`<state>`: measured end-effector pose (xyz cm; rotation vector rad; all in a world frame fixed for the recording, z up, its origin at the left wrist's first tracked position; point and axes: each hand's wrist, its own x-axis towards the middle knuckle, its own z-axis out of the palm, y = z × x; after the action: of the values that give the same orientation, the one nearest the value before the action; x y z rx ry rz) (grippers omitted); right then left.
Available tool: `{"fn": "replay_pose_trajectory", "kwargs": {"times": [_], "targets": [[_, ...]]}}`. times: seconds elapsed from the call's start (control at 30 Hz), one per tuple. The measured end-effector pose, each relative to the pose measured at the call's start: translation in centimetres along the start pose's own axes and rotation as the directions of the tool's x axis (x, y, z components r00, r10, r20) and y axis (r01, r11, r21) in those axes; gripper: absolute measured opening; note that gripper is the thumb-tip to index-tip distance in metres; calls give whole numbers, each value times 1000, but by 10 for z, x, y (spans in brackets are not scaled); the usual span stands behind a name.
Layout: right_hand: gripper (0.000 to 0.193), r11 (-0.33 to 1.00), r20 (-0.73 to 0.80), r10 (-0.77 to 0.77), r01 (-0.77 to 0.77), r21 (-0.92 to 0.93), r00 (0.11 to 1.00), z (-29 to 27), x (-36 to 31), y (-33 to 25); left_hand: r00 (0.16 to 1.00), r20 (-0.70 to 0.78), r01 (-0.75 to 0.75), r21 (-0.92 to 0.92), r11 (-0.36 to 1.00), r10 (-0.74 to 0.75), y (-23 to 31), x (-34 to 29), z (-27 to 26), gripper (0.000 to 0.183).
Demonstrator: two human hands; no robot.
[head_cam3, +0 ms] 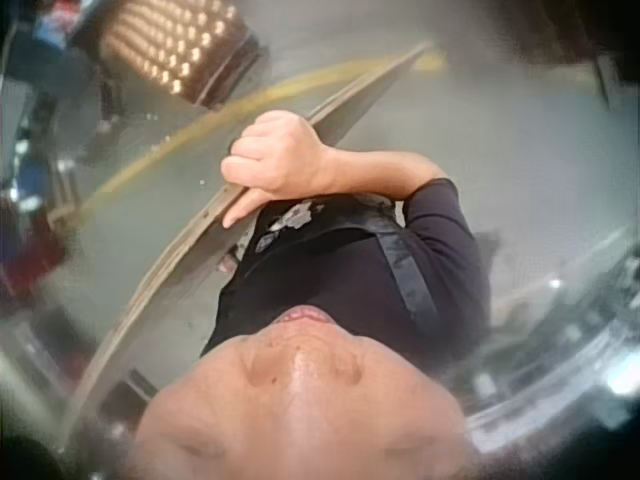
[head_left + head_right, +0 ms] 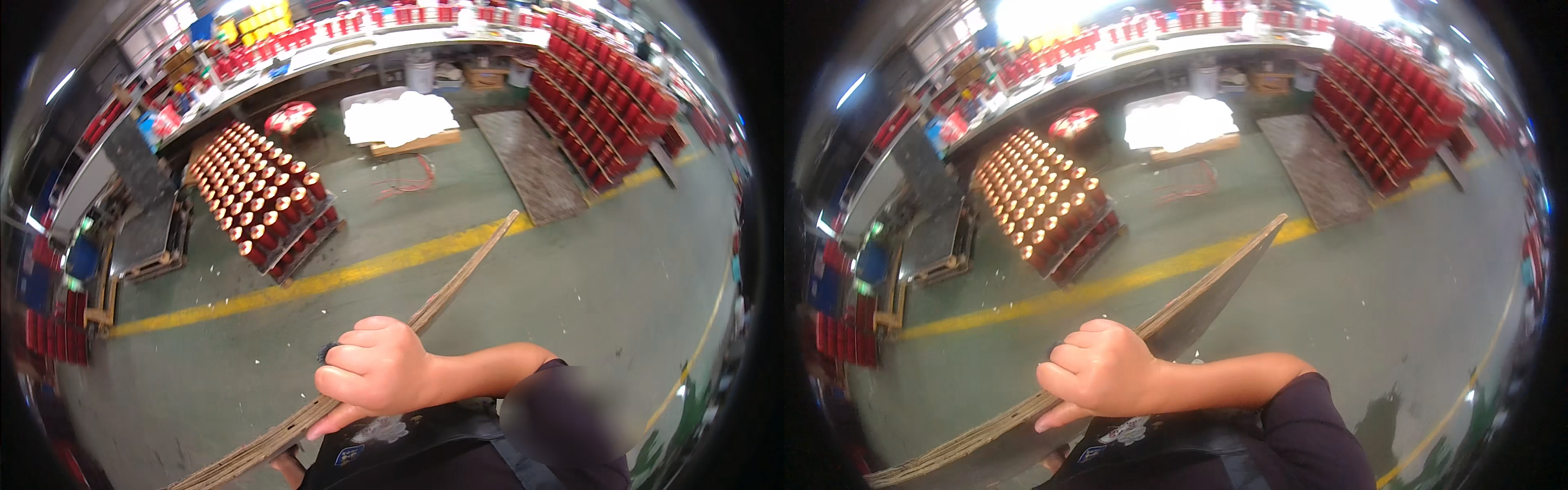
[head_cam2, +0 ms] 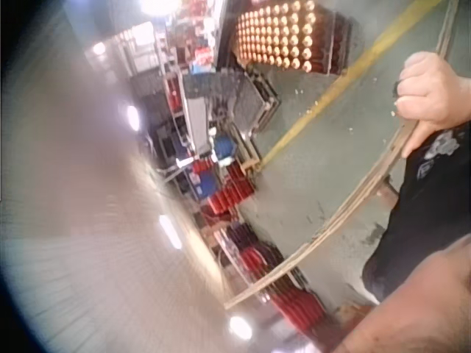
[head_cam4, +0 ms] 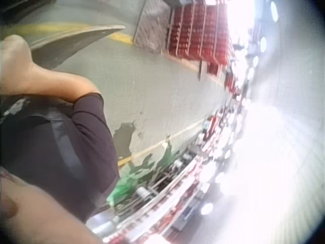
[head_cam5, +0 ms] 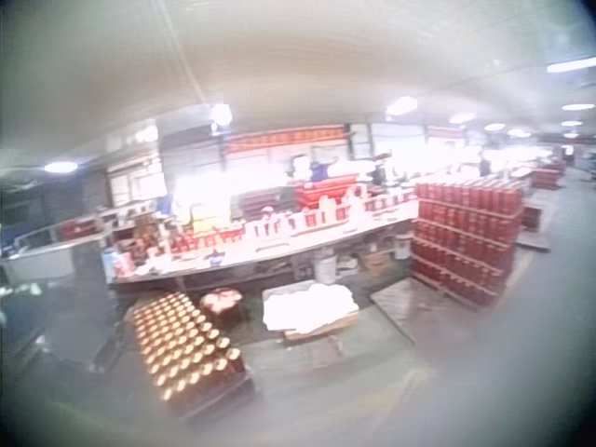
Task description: The person moves a large black board to a workstation, then applies gold circular labels to the necks of red cylindrical containers. They wipe each container with a blue cloth and place the finished items on a tray.
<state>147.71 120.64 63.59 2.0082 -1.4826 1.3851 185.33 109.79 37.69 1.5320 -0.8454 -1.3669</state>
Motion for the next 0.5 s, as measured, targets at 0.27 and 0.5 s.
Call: {"fn": "replay_pose_trajectory", "kwargs": {"times": [0.27,0.5], "targets": [[52,968,-32,-129,133,212,991,69,80,146,996,-85,-37,-50,998,33,35,113,150,66],[60,958,28,-205,194,212,978,97,170,257,993,9,-120,-66,991,120,101,220,304,64]]}}
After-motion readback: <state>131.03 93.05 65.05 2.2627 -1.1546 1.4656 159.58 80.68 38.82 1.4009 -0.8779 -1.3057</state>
